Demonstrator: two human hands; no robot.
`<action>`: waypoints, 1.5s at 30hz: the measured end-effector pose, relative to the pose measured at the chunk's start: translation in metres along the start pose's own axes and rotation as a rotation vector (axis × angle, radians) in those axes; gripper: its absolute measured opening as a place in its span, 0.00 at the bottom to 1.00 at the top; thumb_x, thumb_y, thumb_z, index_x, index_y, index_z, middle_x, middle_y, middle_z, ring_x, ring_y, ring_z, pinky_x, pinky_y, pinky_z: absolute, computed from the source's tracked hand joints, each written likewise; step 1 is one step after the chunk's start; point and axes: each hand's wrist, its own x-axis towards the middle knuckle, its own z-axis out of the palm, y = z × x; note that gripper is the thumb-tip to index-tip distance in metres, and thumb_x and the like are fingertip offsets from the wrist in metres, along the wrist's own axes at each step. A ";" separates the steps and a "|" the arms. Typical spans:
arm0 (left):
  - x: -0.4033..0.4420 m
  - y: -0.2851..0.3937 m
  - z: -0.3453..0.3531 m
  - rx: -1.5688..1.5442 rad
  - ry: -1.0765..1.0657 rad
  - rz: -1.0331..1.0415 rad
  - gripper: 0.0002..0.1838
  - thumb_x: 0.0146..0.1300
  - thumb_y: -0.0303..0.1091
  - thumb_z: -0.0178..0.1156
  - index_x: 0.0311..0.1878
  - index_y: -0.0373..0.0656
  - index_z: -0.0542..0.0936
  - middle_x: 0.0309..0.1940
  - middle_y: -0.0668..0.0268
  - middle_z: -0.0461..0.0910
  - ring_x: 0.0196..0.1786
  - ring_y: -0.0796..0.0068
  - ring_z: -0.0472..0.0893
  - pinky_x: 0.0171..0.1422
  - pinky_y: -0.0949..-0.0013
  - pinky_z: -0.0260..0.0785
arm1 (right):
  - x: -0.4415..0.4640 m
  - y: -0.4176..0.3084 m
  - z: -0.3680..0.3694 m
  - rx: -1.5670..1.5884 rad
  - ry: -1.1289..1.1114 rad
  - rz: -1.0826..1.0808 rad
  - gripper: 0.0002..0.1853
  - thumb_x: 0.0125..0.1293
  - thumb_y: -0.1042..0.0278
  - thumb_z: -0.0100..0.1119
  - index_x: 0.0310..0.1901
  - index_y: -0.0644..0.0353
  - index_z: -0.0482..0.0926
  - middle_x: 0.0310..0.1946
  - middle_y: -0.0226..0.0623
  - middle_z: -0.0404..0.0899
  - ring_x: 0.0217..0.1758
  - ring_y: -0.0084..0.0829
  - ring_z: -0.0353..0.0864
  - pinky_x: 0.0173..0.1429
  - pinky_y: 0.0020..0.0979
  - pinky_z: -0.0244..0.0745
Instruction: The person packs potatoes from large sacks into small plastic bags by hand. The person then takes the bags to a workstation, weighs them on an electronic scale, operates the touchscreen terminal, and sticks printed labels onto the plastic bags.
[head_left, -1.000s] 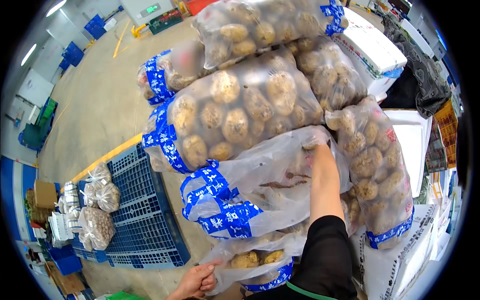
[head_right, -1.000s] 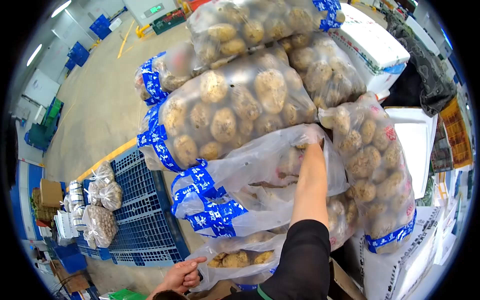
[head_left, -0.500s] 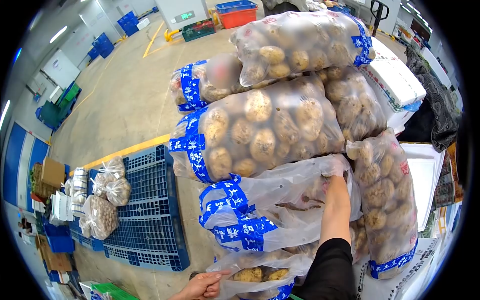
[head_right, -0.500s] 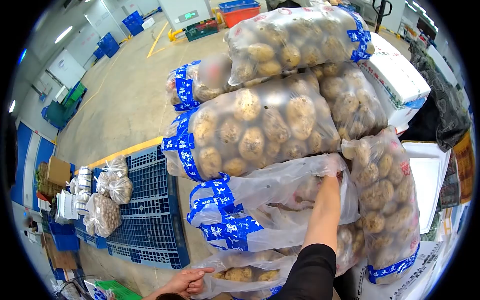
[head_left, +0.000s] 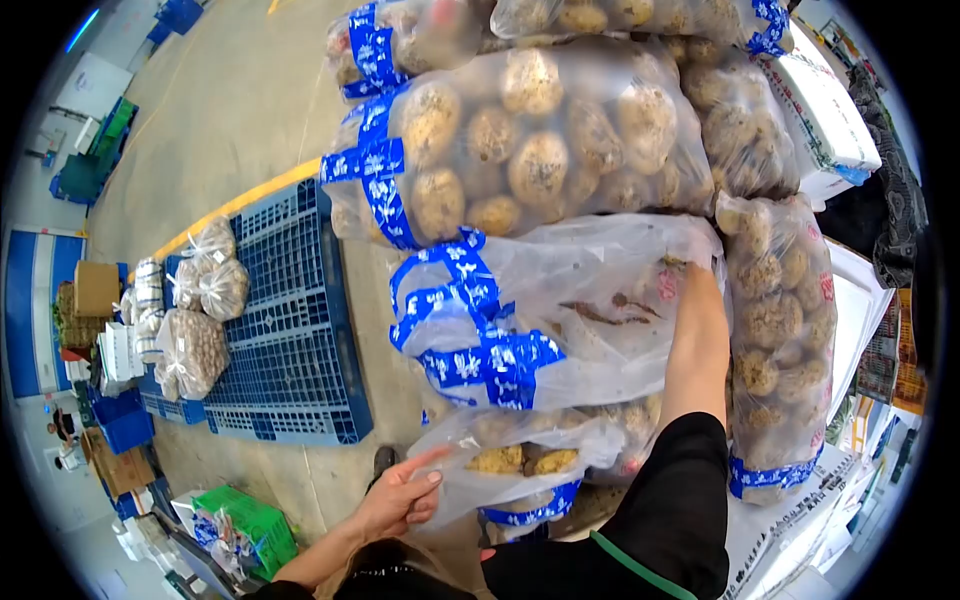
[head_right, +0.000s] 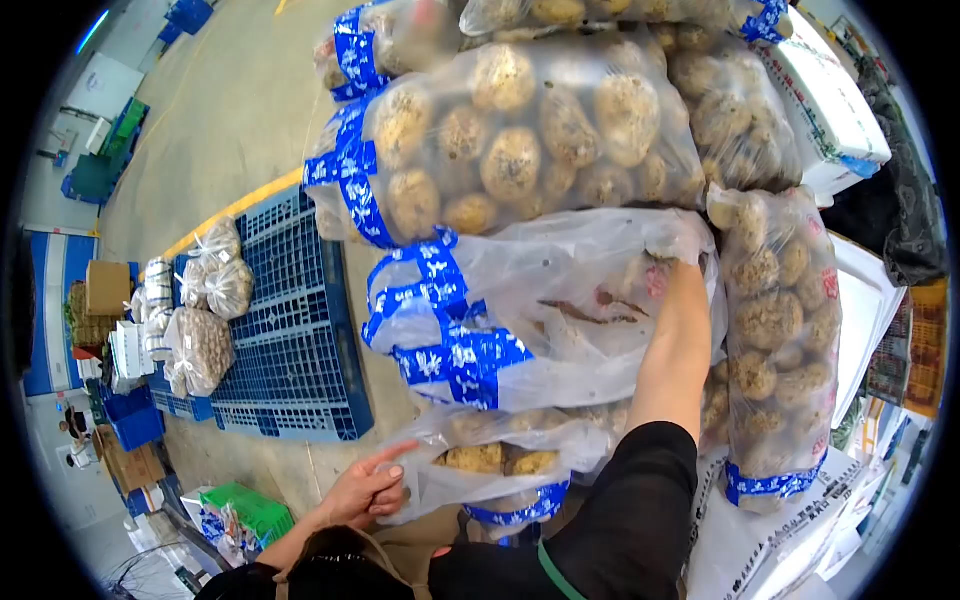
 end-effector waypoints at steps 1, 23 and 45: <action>-0.005 -0.003 0.005 0.057 0.007 0.036 0.29 0.66 0.29 0.53 0.68 0.38 0.55 0.15 0.73 0.59 0.17 0.83 0.58 0.21 0.78 0.52 | -0.007 0.002 -0.005 0.044 -0.014 -0.007 0.17 0.53 0.53 0.61 0.37 0.57 0.82 0.31 0.34 0.82 0.33 0.28 0.81 0.33 0.31 0.77; -0.019 -0.025 -0.008 -0.212 -0.024 0.091 0.08 0.69 0.40 0.49 0.45 0.48 0.71 0.16 0.73 0.61 0.16 0.81 0.58 0.23 0.76 0.51 | -0.494 -0.099 -0.145 0.823 -0.515 -0.861 0.43 0.41 0.62 0.73 0.62 0.56 0.66 0.64 0.47 0.62 0.67 0.47 0.60 0.68 0.44 0.56; -0.037 -0.043 -0.031 -0.004 -0.078 -0.017 0.09 0.68 0.40 0.51 0.46 0.47 0.70 0.16 0.75 0.59 0.17 0.82 0.57 0.24 0.77 0.51 | -0.348 -0.138 -0.048 0.234 -0.031 -0.336 0.06 0.51 0.71 0.53 0.28 0.62 0.79 0.29 0.52 0.80 0.35 0.53 0.80 0.38 0.48 0.76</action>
